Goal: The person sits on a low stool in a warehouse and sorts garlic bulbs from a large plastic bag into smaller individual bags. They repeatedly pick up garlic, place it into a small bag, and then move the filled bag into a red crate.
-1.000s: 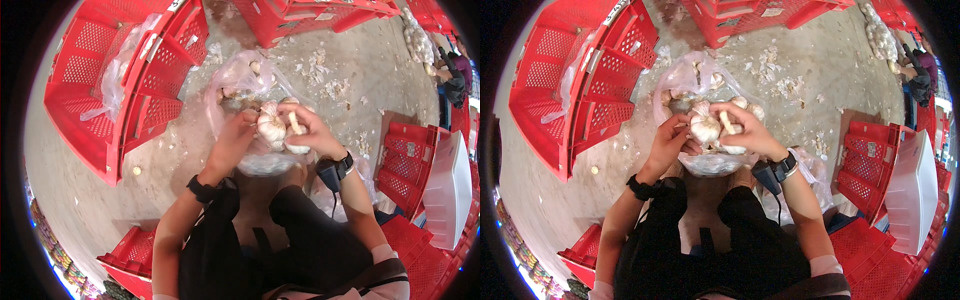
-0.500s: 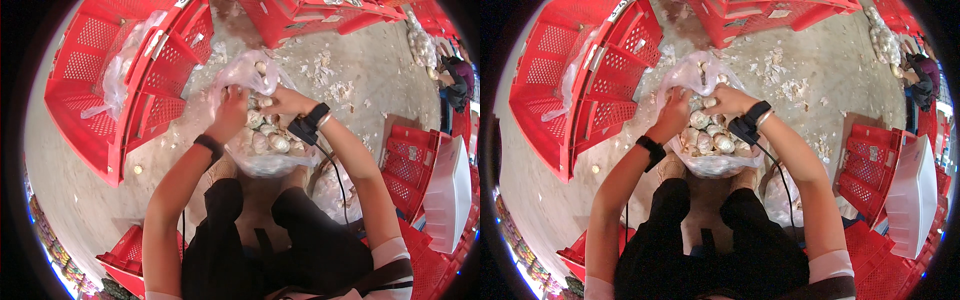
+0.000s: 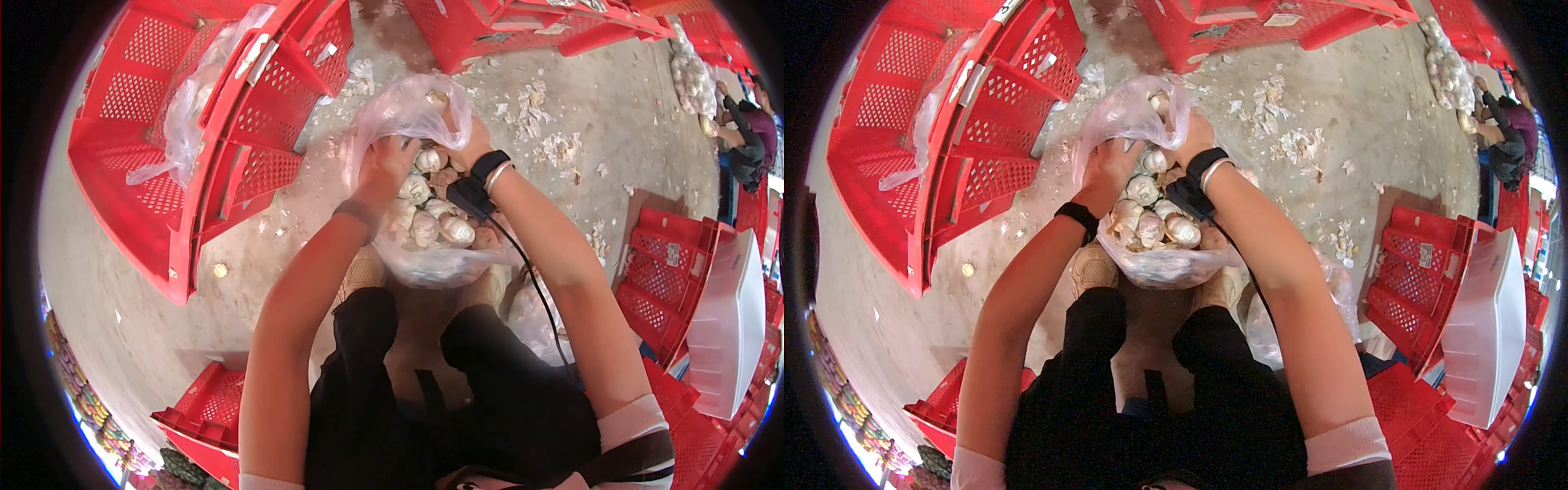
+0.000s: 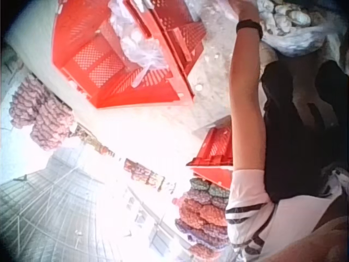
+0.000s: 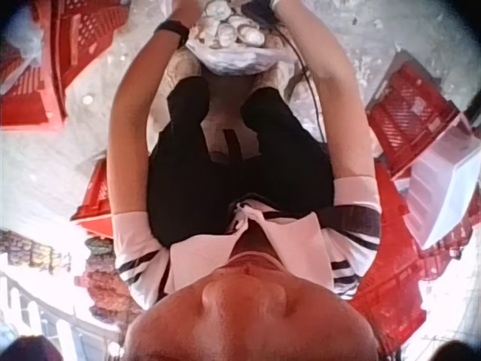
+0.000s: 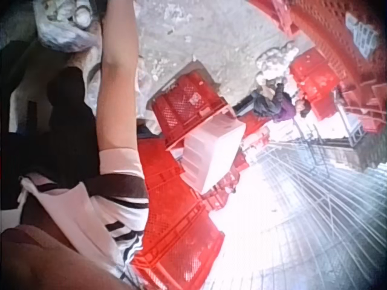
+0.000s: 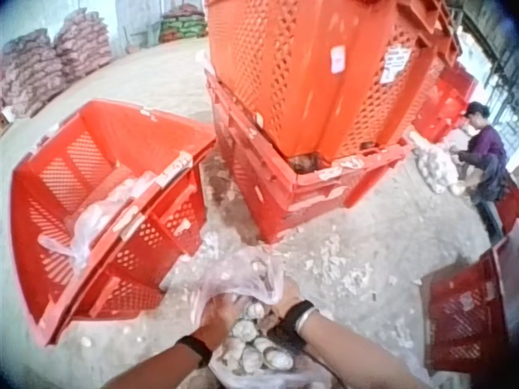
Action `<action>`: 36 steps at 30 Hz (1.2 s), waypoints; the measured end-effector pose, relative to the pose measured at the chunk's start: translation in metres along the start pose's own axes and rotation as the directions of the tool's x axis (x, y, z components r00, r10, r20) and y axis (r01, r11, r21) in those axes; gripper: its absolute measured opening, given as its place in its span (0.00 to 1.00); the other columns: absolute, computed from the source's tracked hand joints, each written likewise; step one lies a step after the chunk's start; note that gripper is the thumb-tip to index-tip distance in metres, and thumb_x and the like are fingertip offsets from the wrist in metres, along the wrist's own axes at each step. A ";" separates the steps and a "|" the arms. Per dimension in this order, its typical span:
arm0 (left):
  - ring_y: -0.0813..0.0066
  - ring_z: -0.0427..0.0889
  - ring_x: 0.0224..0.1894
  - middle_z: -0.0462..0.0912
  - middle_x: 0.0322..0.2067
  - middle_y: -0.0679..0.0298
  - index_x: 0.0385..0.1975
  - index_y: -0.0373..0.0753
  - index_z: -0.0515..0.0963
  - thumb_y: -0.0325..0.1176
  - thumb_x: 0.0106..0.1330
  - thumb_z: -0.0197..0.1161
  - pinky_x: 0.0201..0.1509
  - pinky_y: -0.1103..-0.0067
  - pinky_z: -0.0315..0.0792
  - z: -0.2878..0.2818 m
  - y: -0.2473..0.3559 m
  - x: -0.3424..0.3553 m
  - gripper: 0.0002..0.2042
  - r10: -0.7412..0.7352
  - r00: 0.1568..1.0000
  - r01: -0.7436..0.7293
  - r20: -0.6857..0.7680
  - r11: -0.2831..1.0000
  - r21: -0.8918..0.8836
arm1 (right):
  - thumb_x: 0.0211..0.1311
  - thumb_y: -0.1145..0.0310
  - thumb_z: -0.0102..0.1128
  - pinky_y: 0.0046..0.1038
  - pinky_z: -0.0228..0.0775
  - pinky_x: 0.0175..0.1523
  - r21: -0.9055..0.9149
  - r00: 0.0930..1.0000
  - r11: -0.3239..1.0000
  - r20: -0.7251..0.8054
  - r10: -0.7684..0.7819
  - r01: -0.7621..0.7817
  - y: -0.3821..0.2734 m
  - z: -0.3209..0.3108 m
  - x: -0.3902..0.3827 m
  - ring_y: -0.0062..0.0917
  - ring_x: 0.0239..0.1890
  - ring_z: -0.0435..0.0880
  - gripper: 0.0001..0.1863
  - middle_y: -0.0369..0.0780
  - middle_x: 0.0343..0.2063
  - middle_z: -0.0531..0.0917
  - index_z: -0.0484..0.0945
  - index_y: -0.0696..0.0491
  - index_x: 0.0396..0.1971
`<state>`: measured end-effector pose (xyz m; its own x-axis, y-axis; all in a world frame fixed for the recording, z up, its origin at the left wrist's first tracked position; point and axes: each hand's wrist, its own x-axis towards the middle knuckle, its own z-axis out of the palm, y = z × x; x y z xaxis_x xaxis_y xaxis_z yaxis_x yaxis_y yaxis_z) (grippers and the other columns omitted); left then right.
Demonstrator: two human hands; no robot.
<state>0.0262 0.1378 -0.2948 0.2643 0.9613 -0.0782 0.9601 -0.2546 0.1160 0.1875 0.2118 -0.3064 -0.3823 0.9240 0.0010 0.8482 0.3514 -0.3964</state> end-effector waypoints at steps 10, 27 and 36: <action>0.58 0.73 0.45 0.71 0.43 0.54 0.48 0.39 0.69 0.29 0.59 0.56 0.43 0.74 0.73 -0.048 0.004 -0.035 0.16 -0.091 0.979 -0.092 -0.183 0.604 -0.792 | 0.37 0.71 0.69 0.34 0.67 0.51 0.520 0.991 0.854 0.121 -0.059 -0.013 -0.002 -0.037 -0.013 0.39 0.46 0.75 0.34 0.47 0.45 0.73 0.66 0.54 0.50; 0.81 0.73 0.40 0.74 0.34 0.66 0.38 0.37 0.69 0.21 0.43 0.66 0.47 0.82 0.67 -0.108 0.037 -0.083 0.20 -0.122 0.993 0.015 -0.009 0.195 -0.981 | 0.41 0.77 0.68 0.22 0.61 0.55 0.946 0.987 0.290 0.161 -0.021 -0.148 -0.084 -0.133 -0.123 0.18 0.50 0.69 0.30 0.34 0.46 0.70 0.68 0.53 0.48; 0.67 0.75 0.43 0.74 0.39 0.58 0.43 0.37 0.67 0.26 0.43 0.70 0.49 0.76 0.68 -0.087 0.051 -0.066 0.25 -0.051 0.987 0.161 0.153 0.374 -0.913 | 0.47 0.72 0.67 0.24 0.63 0.52 0.852 0.979 0.486 0.202 0.038 -0.195 -0.059 -0.111 -0.120 0.22 0.46 0.72 0.20 0.38 0.41 0.75 0.70 0.56 0.41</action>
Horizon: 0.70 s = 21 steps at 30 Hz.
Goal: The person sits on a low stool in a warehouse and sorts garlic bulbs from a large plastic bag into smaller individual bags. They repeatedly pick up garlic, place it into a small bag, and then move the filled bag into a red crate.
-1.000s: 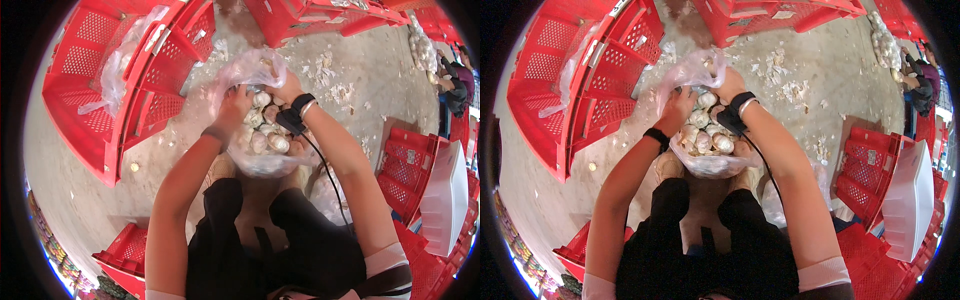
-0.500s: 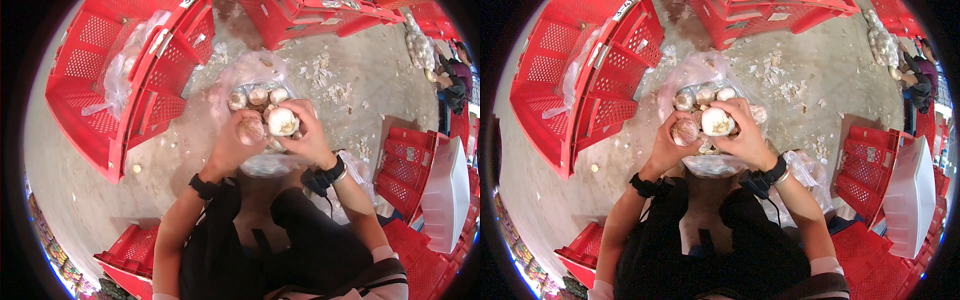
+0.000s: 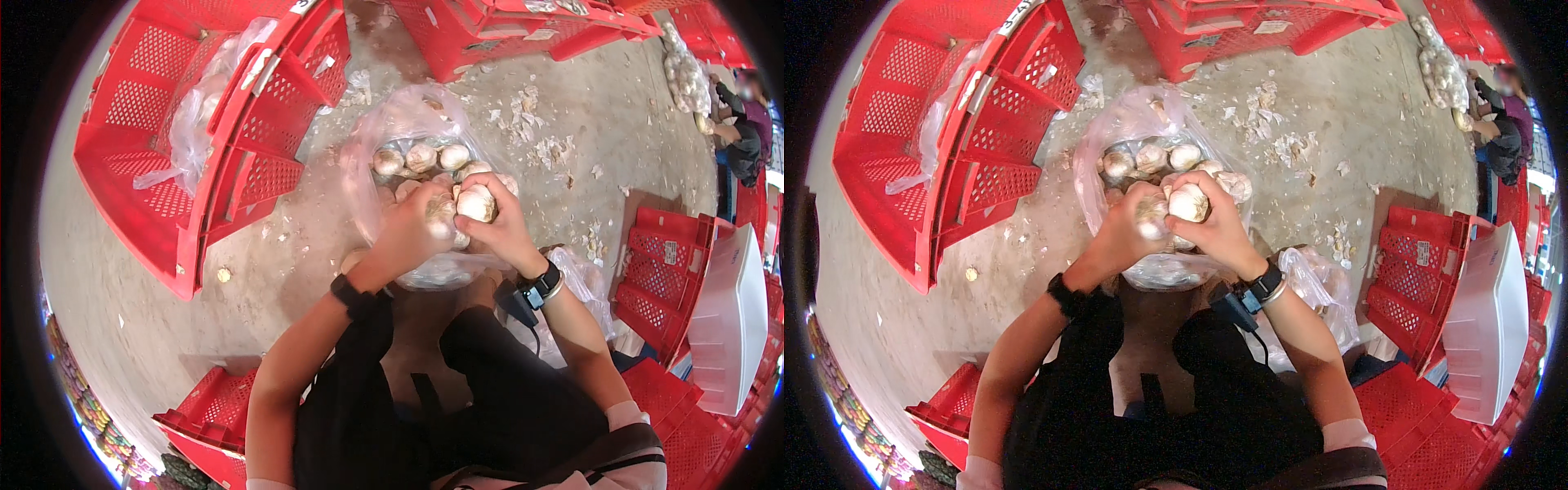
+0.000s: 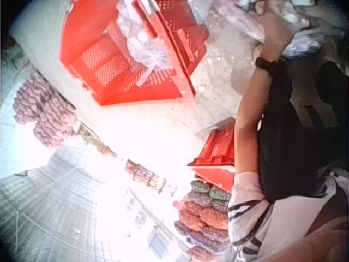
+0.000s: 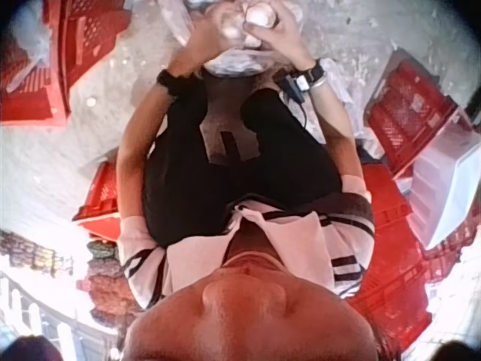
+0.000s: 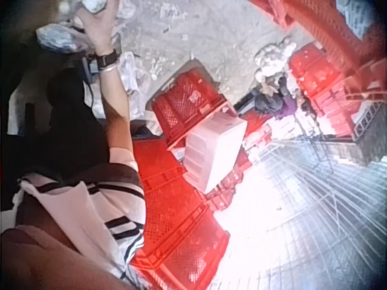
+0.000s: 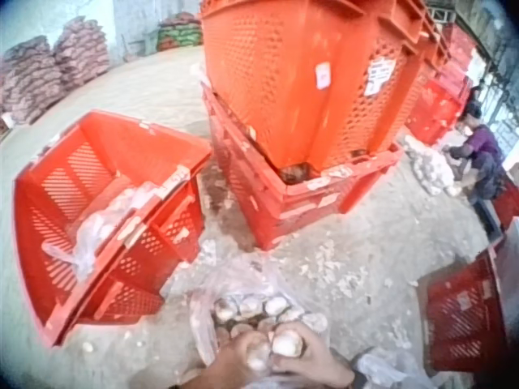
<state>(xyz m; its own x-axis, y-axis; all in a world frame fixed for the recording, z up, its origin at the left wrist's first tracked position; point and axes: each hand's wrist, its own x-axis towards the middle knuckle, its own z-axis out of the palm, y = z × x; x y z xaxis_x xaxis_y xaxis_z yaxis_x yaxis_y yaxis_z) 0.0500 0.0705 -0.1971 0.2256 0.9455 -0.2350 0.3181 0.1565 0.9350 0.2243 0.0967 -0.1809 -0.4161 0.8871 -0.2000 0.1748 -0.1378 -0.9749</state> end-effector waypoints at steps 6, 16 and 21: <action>0.56 0.69 0.50 0.71 0.42 0.51 0.55 0.35 0.66 0.39 0.52 0.64 0.54 0.71 0.63 0.009 -0.058 0.014 0.29 0.222 0.974 -0.225 0.051 0.902 0.369 | 0.58 0.61 0.58 0.33 0.65 0.53 -0.512 0.969 0.831 0.216 -0.120 0.217 0.048 -0.008 0.013 0.39 0.49 0.72 0.21 0.49 0.44 0.74 0.72 0.59 0.46; 0.51 0.79 0.37 0.73 0.39 0.45 0.41 0.33 0.68 0.28 0.58 0.54 0.40 0.66 0.75 -0.016 -0.087 0.067 0.12 -0.079 0.993 0.117 -0.088 0.555 0.823 | 0.55 0.68 0.54 0.36 0.62 0.55 -0.761 0.950 0.581 0.154 -0.271 0.289 0.073 -0.004 0.130 0.43 0.50 0.70 0.17 0.48 0.49 0.72 0.72 0.55 0.46; 0.47 0.78 0.39 0.74 0.35 0.43 0.44 0.33 0.66 0.32 0.53 0.61 0.42 0.64 0.73 -0.022 -0.093 0.084 0.20 -0.203 0.976 0.072 0.074 0.629 0.774 | 0.56 0.60 0.52 0.38 0.62 0.55 -0.731 0.888 0.538 0.208 -0.410 0.420 0.137 -0.022 0.176 0.48 0.49 0.69 0.21 0.51 0.47 0.71 0.66 0.46 0.51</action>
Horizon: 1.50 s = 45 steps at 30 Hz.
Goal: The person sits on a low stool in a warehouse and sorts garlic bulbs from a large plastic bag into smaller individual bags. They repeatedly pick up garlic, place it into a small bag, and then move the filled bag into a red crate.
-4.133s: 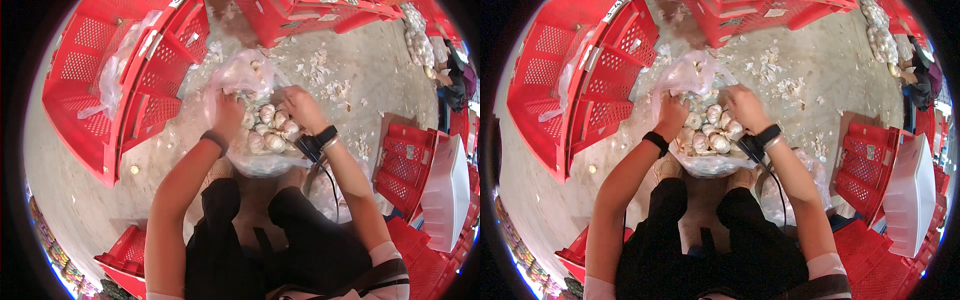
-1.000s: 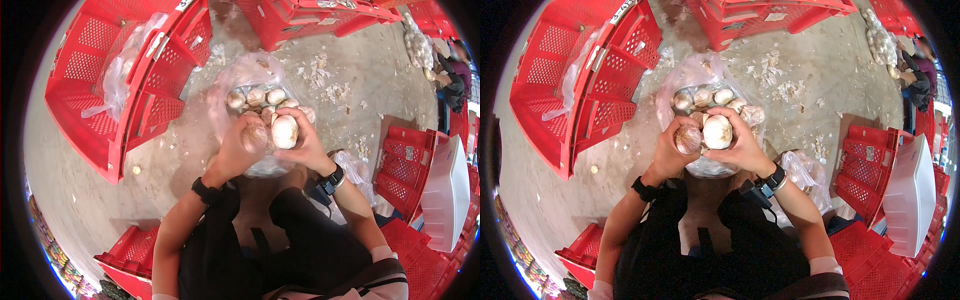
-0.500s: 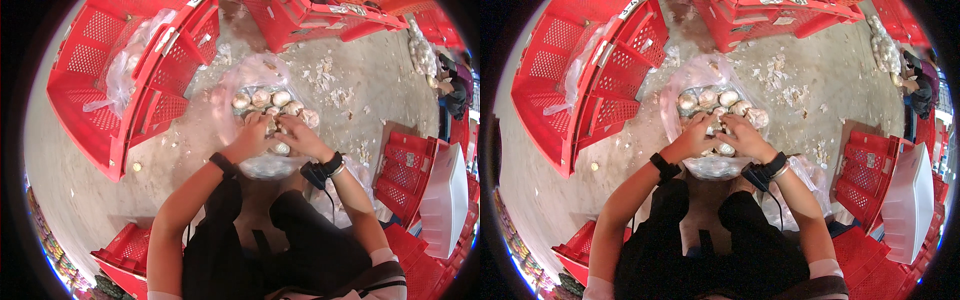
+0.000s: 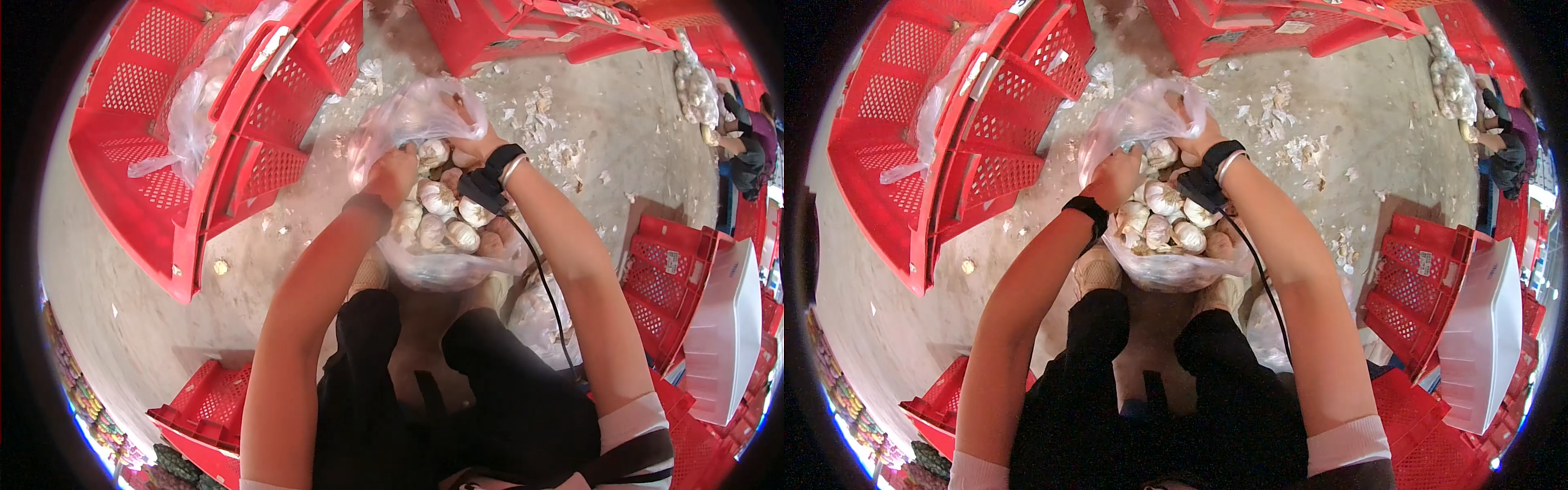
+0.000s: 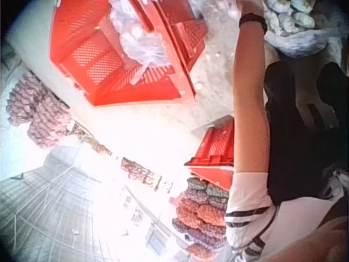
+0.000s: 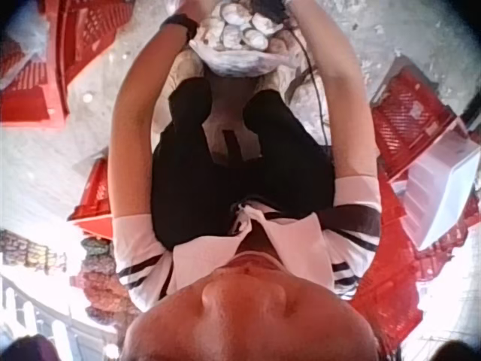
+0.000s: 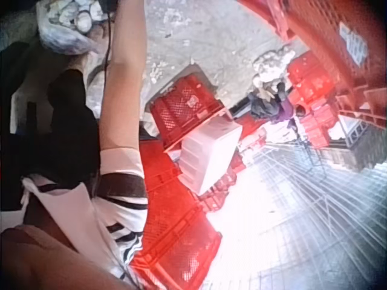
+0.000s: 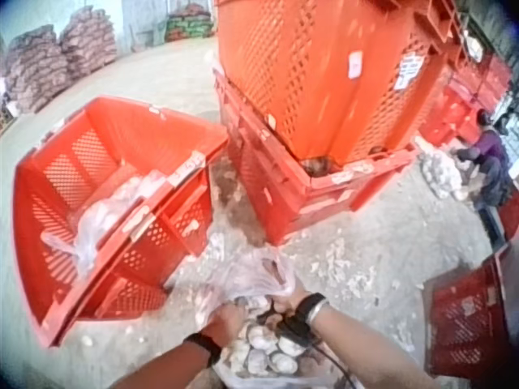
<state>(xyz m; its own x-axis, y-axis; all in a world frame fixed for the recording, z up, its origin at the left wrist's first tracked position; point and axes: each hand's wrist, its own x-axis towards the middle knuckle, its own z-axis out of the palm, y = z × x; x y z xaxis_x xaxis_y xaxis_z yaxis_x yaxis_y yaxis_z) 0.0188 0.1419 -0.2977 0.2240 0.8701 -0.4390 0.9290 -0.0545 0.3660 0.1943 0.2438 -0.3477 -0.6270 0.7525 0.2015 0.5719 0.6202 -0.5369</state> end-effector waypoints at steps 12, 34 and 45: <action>0.71 0.75 0.34 0.77 0.31 0.61 0.36 0.36 0.71 0.32 0.58 0.61 0.40 0.79 0.69 -0.042 0.016 -0.072 0.11 0.015 0.962 -0.230 -0.272 0.578 -0.783 | 0.55 0.66 0.58 0.28 0.65 0.51 0.413 0.990 0.905 0.132 0.055 -0.105 -0.031 -0.058 -0.006 0.29 0.44 0.74 0.24 0.41 0.41 0.74 0.64 0.52 0.52; 0.68 0.72 0.31 0.72 0.24 0.57 0.25 0.29 0.72 0.34 0.64 0.55 0.38 0.76 0.66 0.012 0.060 -0.066 0.13 0.018 0.962 -0.220 -0.273 0.648 -0.729 | 0.62 0.67 0.49 0.21 0.67 0.29 0.772 0.818 0.332 0.392 0.422 -0.541 -0.107 -0.099 -0.066 0.20 0.26 0.75 0.10 0.39 0.29 0.78 0.75 0.57 0.34; 0.59 0.71 0.50 0.71 0.46 0.52 0.41 0.35 0.72 0.29 0.52 0.56 0.53 0.69 0.66 -0.004 -0.012 -0.028 0.15 0.063 0.888 0.063 -0.455 0.965 0.256 | 0.53 0.68 0.51 0.42 0.67 0.43 0.139 0.975 0.966 0.078 0.210 -0.219 -0.087 -0.032 -0.007 0.47 0.38 0.75 0.15 0.51 0.37 0.76 0.73 0.53 0.42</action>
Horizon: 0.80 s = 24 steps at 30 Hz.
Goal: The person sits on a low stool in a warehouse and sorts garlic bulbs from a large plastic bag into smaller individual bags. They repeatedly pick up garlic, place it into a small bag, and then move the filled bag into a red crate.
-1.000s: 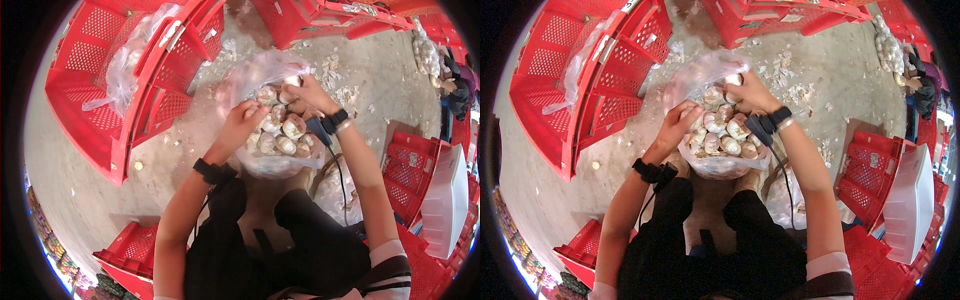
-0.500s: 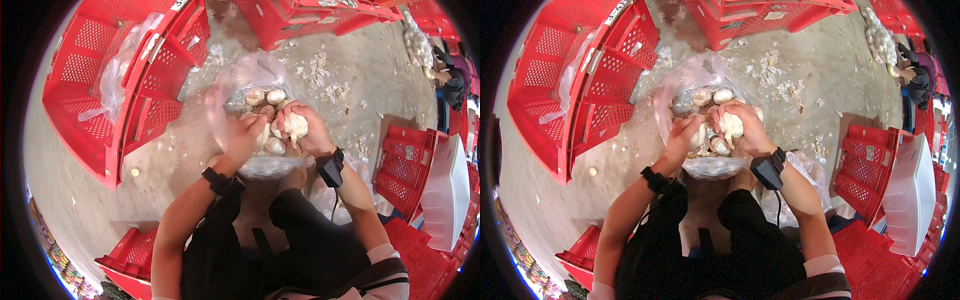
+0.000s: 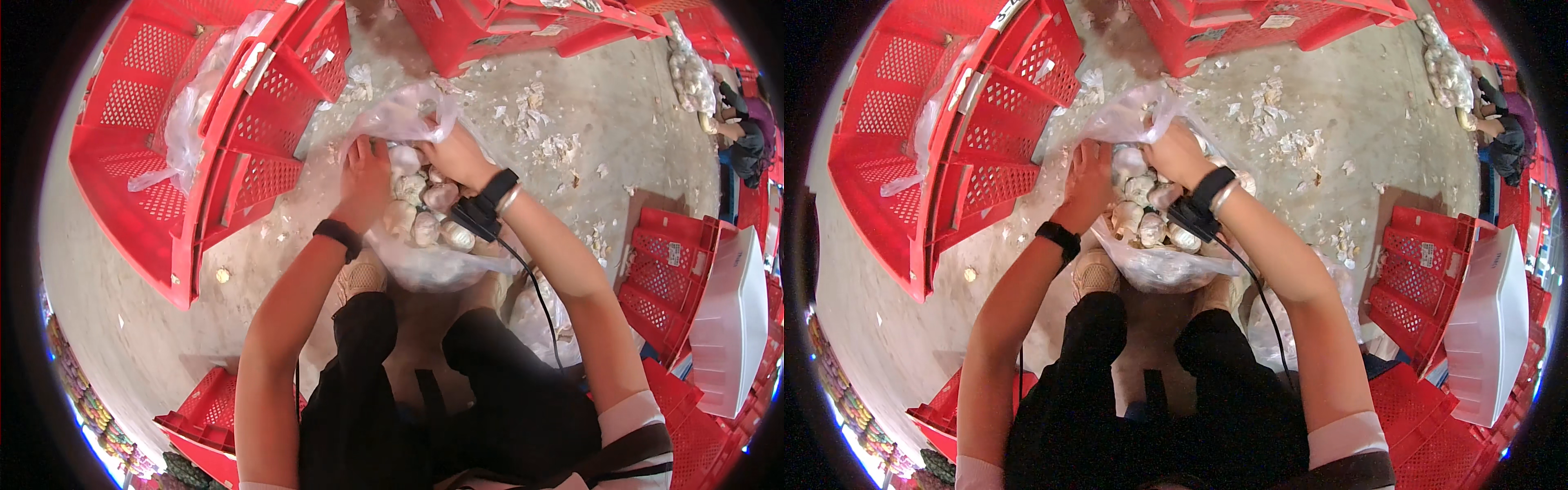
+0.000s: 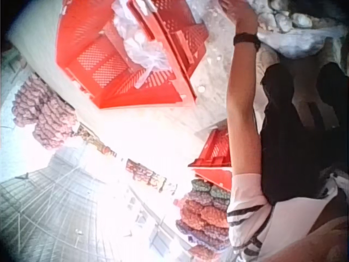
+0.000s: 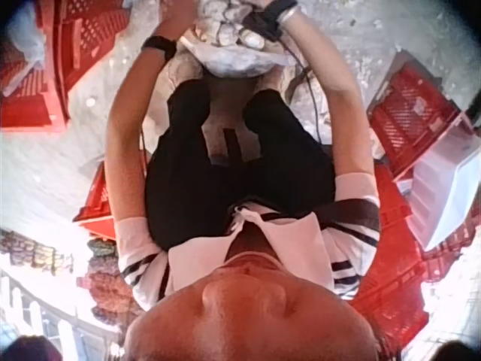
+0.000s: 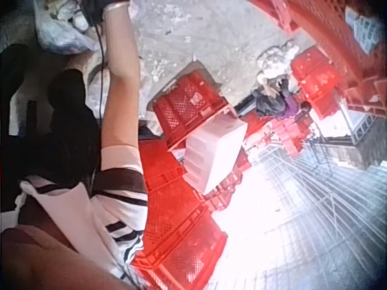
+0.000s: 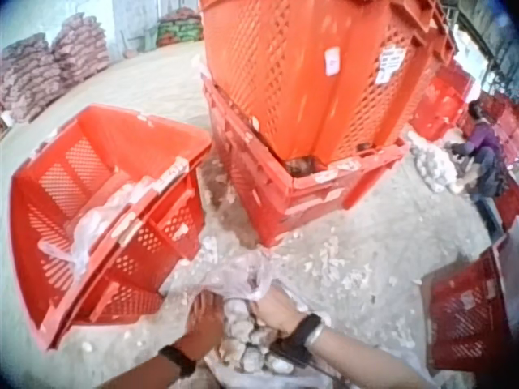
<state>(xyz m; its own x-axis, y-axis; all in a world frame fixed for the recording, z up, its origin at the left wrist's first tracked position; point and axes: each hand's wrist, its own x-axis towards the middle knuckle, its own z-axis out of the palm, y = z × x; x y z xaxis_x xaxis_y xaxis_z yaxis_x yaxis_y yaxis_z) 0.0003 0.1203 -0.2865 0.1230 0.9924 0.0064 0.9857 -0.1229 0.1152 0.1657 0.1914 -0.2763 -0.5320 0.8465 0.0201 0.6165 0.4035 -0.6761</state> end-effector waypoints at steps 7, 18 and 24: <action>0.59 0.81 0.37 0.79 0.37 0.51 0.43 0.38 0.74 0.27 0.58 0.48 0.39 0.66 0.75 0.025 -0.032 0.018 0.14 0.065 0.986 -0.068 0.150 0.998 0.012 | 0.49 0.63 0.57 0.41 0.65 0.49 -0.158 0.959 0.956 0.183 -0.218 0.248 0.009 0.022 0.040 0.47 0.45 0.72 0.21 0.48 0.43 0.72 0.72 0.47 0.46; 0.57 0.75 0.47 0.74 0.45 0.49 0.49 0.33 0.66 0.24 0.51 0.61 0.52 0.70 0.69 -0.031 -0.017 0.001 0.23 0.017 0.998 0.019 0.055 0.808 -0.589 | 0.53 0.62 0.52 0.44 0.65 0.48 -0.263 0.961 0.925 0.034 -0.275 0.274 0.034 0.042 0.032 0.47 0.40 0.75 0.18 0.46 0.39 0.77 0.73 0.45 0.45; 0.73 0.71 0.52 0.72 0.48 0.61 0.53 0.35 0.64 0.24 0.57 0.57 0.54 0.77 0.66 -0.064 -0.019 -0.040 0.22 0.021 0.956 0.292 0.294 -0.206 -0.934 | 0.45 0.58 0.60 0.38 0.67 0.48 -0.385 0.904 0.923 0.395 0.166 -0.001 -0.034 0.012 0.027 0.40 0.41 0.77 0.23 0.47 0.40 0.78 0.74 0.50 0.43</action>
<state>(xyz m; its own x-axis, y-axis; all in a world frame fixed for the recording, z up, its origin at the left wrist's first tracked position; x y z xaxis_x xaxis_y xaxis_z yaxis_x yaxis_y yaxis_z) -0.0312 0.0835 -0.2250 0.1723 0.9435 -0.2831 -0.2745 0.3220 0.9061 0.1237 0.1963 -0.2618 -0.6075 0.6949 -0.3848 0.7932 0.5050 -0.3404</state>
